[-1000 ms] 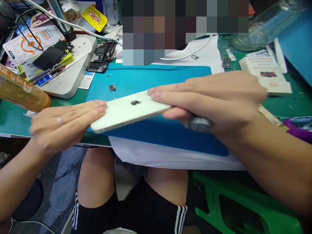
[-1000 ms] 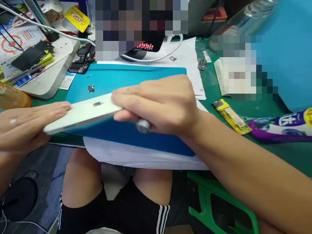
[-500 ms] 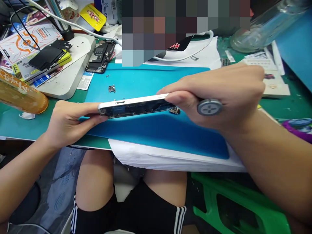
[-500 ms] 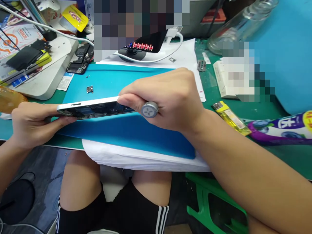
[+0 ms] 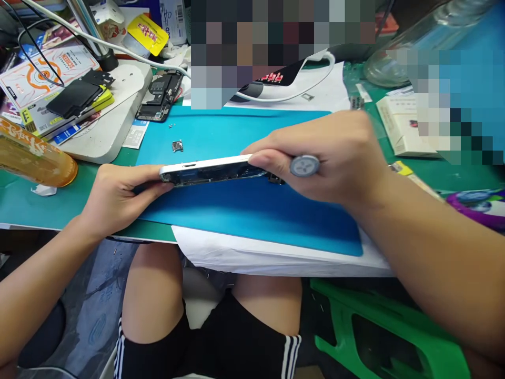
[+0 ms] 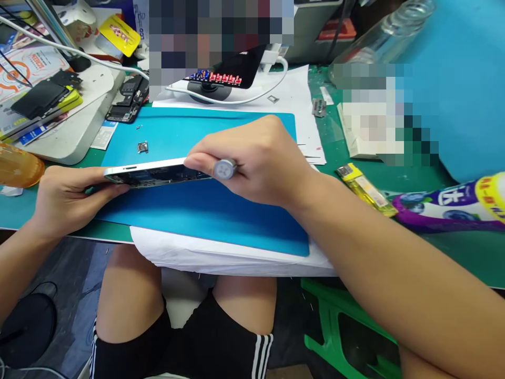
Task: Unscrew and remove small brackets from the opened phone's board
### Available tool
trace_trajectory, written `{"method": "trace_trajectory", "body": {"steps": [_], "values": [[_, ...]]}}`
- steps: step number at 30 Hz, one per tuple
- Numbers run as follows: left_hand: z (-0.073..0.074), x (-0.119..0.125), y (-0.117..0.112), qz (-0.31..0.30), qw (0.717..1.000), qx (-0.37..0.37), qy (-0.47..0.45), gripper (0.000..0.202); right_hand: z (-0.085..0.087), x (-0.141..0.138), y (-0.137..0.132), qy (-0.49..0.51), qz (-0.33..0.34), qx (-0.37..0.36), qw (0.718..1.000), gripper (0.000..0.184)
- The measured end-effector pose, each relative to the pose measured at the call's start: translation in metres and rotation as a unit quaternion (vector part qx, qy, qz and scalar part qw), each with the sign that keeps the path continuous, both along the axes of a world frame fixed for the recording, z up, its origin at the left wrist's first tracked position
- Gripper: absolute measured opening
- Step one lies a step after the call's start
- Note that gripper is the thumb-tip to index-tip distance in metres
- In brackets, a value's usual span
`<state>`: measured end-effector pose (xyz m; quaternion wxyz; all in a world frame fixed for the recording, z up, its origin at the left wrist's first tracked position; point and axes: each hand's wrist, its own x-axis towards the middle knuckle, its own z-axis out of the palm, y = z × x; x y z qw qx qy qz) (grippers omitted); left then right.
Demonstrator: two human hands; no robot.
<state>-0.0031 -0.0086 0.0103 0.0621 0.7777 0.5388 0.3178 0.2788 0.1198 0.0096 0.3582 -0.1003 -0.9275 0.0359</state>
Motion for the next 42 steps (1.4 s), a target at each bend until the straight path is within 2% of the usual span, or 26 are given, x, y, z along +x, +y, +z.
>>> {"method": "trace_trajectory", "body": {"steps": [5, 10, 16, 20, 24, 32, 39, 42], "values": [[-0.001, -0.001, -0.001, 0.025, 0.999, -0.041, 0.000, 0.019, 0.001, 0.000, 0.006, 0.005, 0.030, -0.043, 0.999, 0.027], [0.000, -0.004, 0.001, 0.021, 0.997, -0.068, -0.021, 0.019, 0.006, 0.003, 0.012, -0.022, -0.010, -0.102, 0.994, 0.053], [0.001, -0.005, -0.001, 0.011, 0.999, -0.041, -0.004, 0.017, 0.010, 0.005, 0.012, -0.049, 0.015, -0.194, 0.980, 0.063], [0.001, -0.003, -0.005, 0.023, 1.000, 0.008, -0.005, 0.024, 0.011, 0.003, 0.009, -0.010, -0.004, -0.189, 0.982, 0.061], [0.000, -0.003, -0.005, 0.014, 1.000, 0.022, -0.008, 0.025, 0.010, 0.001, 0.009, -0.030, -0.013, -0.199, 0.980, 0.064], [-0.001, -0.004, -0.003, 0.014, 1.000, 0.006, -0.006, 0.023, 0.007, 0.001, 0.010, -0.031, -0.043, -0.188, 0.981, 0.065], [0.000, -0.003, -0.005, 0.031, 0.999, 0.020, 0.001, 0.021, 0.009, 0.000, 0.006, -0.014, -0.051, -0.204, 0.978, 0.062], [-0.002, -0.004, -0.003, 0.021, 1.000, 0.006, 0.014, 0.017, 0.007, -0.001, 0.008, -0.038, -0.055, -0.218, 0.974, 0.065]]}}
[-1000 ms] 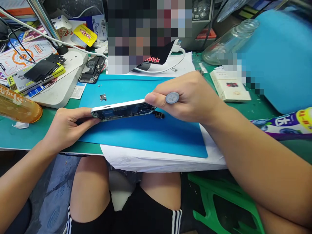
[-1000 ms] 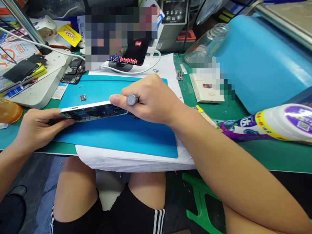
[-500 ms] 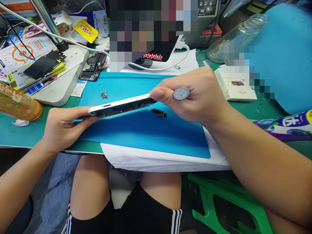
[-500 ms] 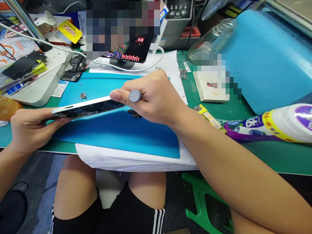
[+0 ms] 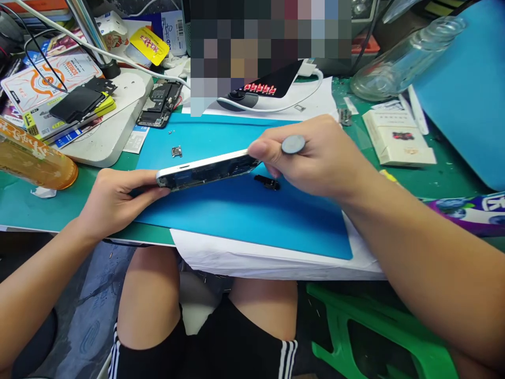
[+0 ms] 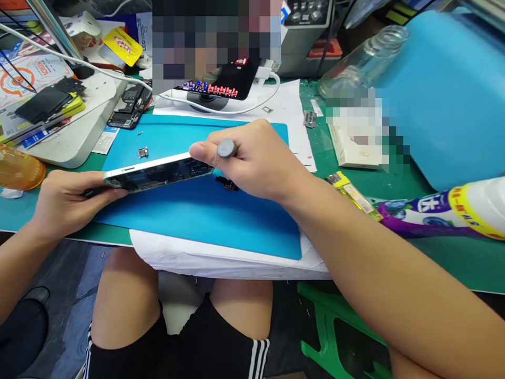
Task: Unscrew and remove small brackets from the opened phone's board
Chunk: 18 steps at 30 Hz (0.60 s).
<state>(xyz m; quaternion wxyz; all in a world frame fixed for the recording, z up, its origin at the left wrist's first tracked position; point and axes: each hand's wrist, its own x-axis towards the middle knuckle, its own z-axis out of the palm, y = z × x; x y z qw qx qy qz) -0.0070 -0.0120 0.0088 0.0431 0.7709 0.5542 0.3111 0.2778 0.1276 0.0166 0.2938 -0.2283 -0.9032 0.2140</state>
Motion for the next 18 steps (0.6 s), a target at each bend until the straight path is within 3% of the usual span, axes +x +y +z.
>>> {"method": "trace_trajectory", "body": {"steps": [5, 8, 11, 15, 18], "values": [[0.001, 0.001, -0.004, -0.001, 1.000, 0.021, 0.011, 0.023, -0.005, 0.002, -0.001, 0.025, 0.014, 0.057, 0.998, 0.053], [0.010, 0.003, -0.016, -0.016, 0.998, 0.051, 0.022, 0.037, -0.006, 0.006, -0.008, 0.094, 0.009, 0.166, 0.982, 0.039], [0.023, 0.003, -0.028, -0.059, 0.996, 0.044, 0.042, 0.048, -0.006, 0.008, -0.015, 0.158, -0.036, 0.279, 0.947, 0.040], [0.030, 0.000, -0.031, -0.080, 0.993, 0.050, 0.076, 0.048, -0.005, 0.005, -0.016, 0.124, 0.033, 0.248, 0.960, 0.030], [0.026, -0.005, -0.028, -0.089, 0.992, 0.062, 0.068, 0.060, -0.005, 0.001, -0.013, 0.133, 0.026, 0.222, 0.966, 0.035]]}}
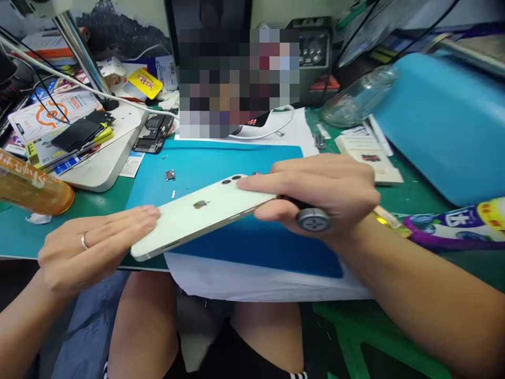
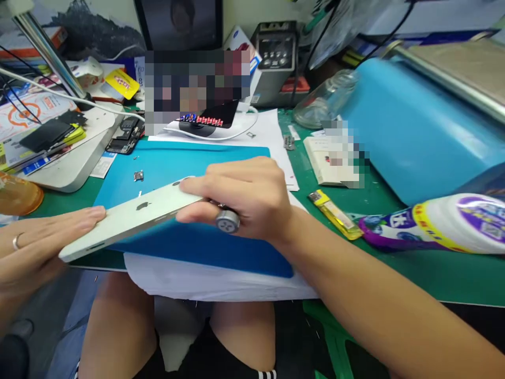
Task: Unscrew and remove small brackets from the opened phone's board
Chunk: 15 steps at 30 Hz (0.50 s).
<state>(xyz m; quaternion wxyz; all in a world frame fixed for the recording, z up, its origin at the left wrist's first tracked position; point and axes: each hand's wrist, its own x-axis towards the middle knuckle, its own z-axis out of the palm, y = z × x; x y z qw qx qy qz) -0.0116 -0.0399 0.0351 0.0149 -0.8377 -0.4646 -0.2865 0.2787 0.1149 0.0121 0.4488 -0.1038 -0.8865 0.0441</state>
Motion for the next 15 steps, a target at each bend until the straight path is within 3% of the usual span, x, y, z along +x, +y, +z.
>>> {"method": "trace_trajectory", "body": {"steps": [3, 7, 10, 15], "values": [[-0.004, -0.006, 0.000, -0.055, 0.998, 0.013, 0.015, 0.066, -0.001, -0.003, 0.004, -0.053, 0.026, -0.025, 0.998, 0.032], [-0.008, -0.011, -0.004, -0.041, 0.998, 0.003, 0.041, 0.069, -0.001, -0.005, 0.006, -0.035, 0.006, -0.028, 0.999, 0.039], [-0.012, -0.009, 0.000, -0.039, 0.999, -0.002, 0.007, 0.071, -0.001, -0.007, 0.006, -0.020, 0.040, -0.038, 0.998, 0.035], [-0.019, -0.003, 0.013, -0.003, 0.999, -0.023, -0.038, 0.058, -0.003, -0.010, 0.009, -0.017, 0.021, -0.142, 0.990, 0.047]]}}
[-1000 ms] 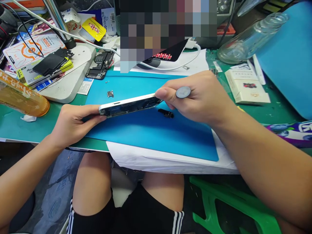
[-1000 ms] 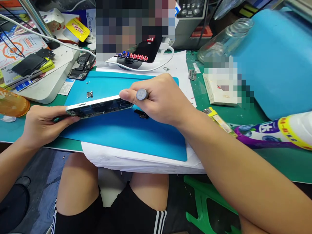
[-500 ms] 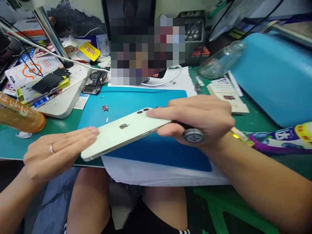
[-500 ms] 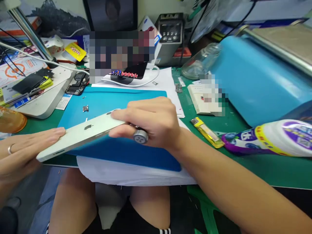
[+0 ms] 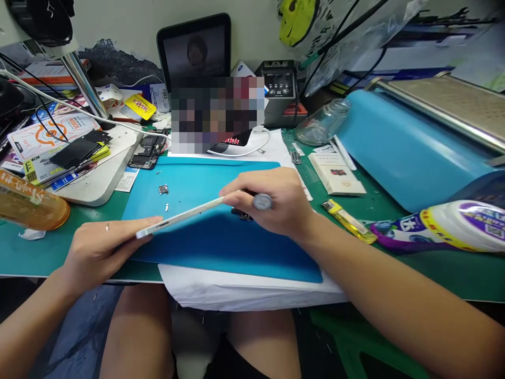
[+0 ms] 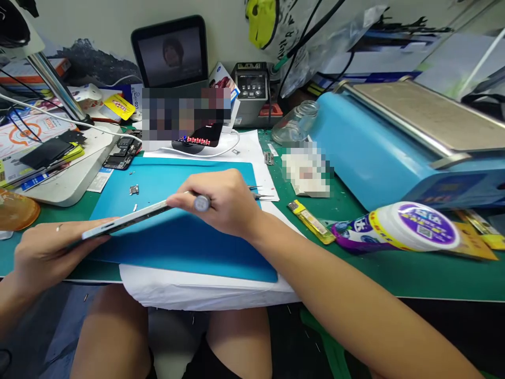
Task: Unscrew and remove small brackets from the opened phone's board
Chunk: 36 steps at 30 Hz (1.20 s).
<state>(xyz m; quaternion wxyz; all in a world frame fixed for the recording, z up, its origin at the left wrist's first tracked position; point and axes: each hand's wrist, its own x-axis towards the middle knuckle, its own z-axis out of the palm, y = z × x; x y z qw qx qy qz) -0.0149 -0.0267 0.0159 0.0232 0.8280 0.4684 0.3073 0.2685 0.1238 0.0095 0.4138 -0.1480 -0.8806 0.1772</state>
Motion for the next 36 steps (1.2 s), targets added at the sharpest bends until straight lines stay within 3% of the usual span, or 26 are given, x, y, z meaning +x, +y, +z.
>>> {"method": "trace_trajectory", "body": {"steps": [6, 15, 20, 25, 31, 36], "values": [[-0.001, 0.003, 0.006, 0.027, 0.999, -0.016, -0.025, 0.043, -0.002, 0.000, 0.006, -0.042, 0.005, -0.071, 0.997, 0.052], [-0.002, 0.002, 0.011, 0.078, 0.993, -0.078, -0.043, 0.020, -0.004, -0.001, 0.009, -0.051, 0.002, -0.086, 0.995, 0.059], [0.006, 0.011, 0.001, 0.112, 0.988, -0.087, -0.060, 0.035, -0.005, -0.002, 0.011, -0.038, -0.019, -0.107, 0.993, 0.060], [0.004, 0.040, -0.015, 0.188, 0.973, -0.075, -0.109, 0.038, -0.008, -0.006, 0.014, -0.018, -0.057, -0.150, 0.987, 0.057], [-0.005, 0.064, -0.019, 0.226, 0.967, -0.066, -0.099, 0.031, -0.009, -0.004, 0.015, -0.072, -0.058, -0.086, 0.992, 0.051], [-0.017, 0.073, -0.032, 0.226, 0.971, -0.060, -0.045, 0.057, -0.005, -0.001, 0.011, -0.004, -0.028, -0.063, 0.998, 0.046]]}}
